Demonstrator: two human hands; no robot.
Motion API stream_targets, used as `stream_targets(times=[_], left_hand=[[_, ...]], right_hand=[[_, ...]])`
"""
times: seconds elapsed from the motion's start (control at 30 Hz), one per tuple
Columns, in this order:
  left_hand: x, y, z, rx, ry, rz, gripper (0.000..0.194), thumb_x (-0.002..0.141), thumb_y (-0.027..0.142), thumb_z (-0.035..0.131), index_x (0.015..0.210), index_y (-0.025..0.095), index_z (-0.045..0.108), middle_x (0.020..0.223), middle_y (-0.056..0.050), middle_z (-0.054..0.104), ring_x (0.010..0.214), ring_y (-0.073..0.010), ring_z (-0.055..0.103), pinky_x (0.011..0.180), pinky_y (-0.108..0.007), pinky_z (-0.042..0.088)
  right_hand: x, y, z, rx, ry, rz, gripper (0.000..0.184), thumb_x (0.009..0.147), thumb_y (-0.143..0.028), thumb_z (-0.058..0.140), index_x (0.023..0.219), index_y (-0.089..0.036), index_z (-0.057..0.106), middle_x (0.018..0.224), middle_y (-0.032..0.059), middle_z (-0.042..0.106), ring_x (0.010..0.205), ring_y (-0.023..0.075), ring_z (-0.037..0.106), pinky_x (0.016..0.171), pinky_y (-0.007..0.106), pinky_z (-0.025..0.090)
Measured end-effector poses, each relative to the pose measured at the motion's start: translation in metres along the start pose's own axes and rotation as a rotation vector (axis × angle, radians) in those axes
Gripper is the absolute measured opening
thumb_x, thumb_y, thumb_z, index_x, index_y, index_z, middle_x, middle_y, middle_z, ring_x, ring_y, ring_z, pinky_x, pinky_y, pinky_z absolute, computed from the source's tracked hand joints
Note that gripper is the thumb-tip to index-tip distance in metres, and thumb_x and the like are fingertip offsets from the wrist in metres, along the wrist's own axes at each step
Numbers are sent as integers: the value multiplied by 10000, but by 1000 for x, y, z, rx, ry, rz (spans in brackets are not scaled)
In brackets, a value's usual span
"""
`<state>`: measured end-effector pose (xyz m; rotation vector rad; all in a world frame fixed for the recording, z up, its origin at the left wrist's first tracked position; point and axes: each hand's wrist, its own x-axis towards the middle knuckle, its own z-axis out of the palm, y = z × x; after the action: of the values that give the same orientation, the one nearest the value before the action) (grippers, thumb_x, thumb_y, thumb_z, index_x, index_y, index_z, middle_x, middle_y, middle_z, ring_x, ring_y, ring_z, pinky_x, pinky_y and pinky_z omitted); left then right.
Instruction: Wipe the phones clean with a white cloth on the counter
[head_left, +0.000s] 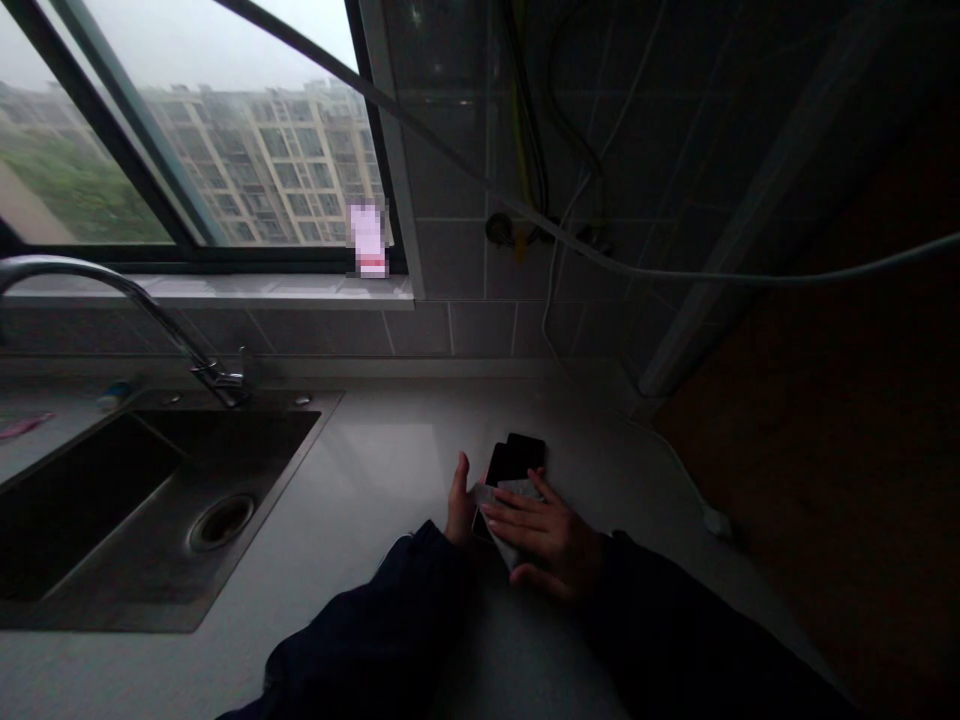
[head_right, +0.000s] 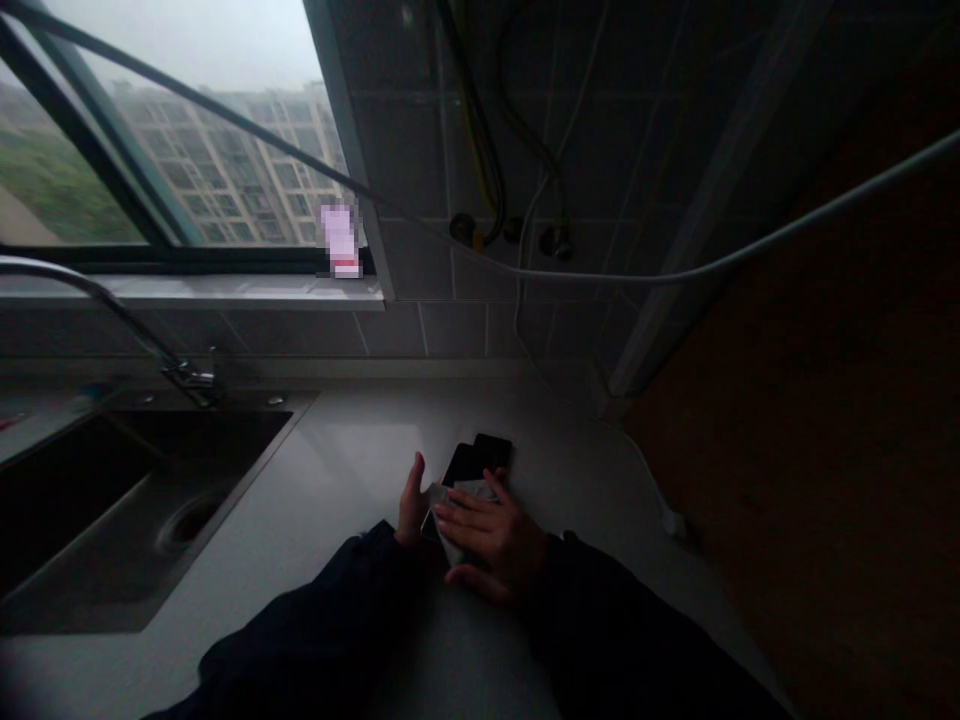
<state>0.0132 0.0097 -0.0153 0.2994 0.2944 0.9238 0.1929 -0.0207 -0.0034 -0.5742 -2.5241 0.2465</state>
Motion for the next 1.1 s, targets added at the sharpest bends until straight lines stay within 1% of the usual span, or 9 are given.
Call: stream_targets(times=[0.1,0.23,0.4,0.5,0.63,0.8,0.87,1.0,1.1], left_hand=[[2,-2,2,-5,41,11,856,975,693,232,1473,48,495,1166,-225,728,1088,-356,707,971,-462,510],[3,-1,2,-26,48,25,751,971,644,364,1496,121,484,1166,-174,738,1082,-327,712,991,-435,501],[-2,0,7,-12,-25,-6,806,970,681,326,1538,116,415,1297,-201,675,1209,-350,647,1056,-452,444],[-6,-2,12,-10,-30,20,788,985,664,313,1560,130,381,1345,-199,649,1243,-344,625,1076,-449,423],[-7,-2,12,-5,-6,72,764,987,636,364,1564,137,376,1366,-186,640,1256,-339,618,1100,-441,402],[-8,6,10,9,27,96,726,974,599,446,1518,118,442,1294,-183,680,1163,-337,669,1059,-436,442],[-8,8,10,19,53,98,715,966,593,466,1487,103,476,1234,-186,703,1101,-336,694,1021,-440,471],[-7,7,12,58,103,80,724,926,599,526,1424,74,527,1111,-180,735,997,-332,720,939,-429,514],[-5,5,13,61,89,43,726,885,590,588,1405,85,541,1084,-168,735,973,-333,721,909,-421,523]], right_hand=[[-1,-2,2,30,17,-1,627,1010,-635,382,1425,-202,565,1415,137,627,1419,288,494,1248,616,43],[-4,17,6,-41,103,65,566,1056,-559,298,1425,-226,569,1413,133,628,1392,294,527,1224,669,112],[-4,34,10,-141,95,272,665,1053,-595,225,1549,-189,399,1551,170,466,1473,344,403,1175,736,182],[-2,33,8,-128,66,314,720,1038,-636,202,1584,-183,322,1598,172,390,1512,347,325,1172,737,184],[0,29,2,-104,63,274,726,1036,-638,216,1575,-169,343,1583,185,413,1513,356,320,1175,742,160],[2,14,2,-30,89,175,659,1036,-634,266,1495,-212,479,1504,143,541,1473,305,413,1224,674,86],[3,4,7,15,151,110,635,1029,-641,292,1420,-220,563,1427,124,622,1431,287,480,1242,634,77],[6,-9,17,69,345,32,545,1042,-588,330,1259,-224,673,1263,91,736,1322,246,600,1266,547,96],[7,-4,17,49,373,10,496,1058,-532,337,1228,-220,682,1249,80,744,1298,229,621,1271,521,93]])
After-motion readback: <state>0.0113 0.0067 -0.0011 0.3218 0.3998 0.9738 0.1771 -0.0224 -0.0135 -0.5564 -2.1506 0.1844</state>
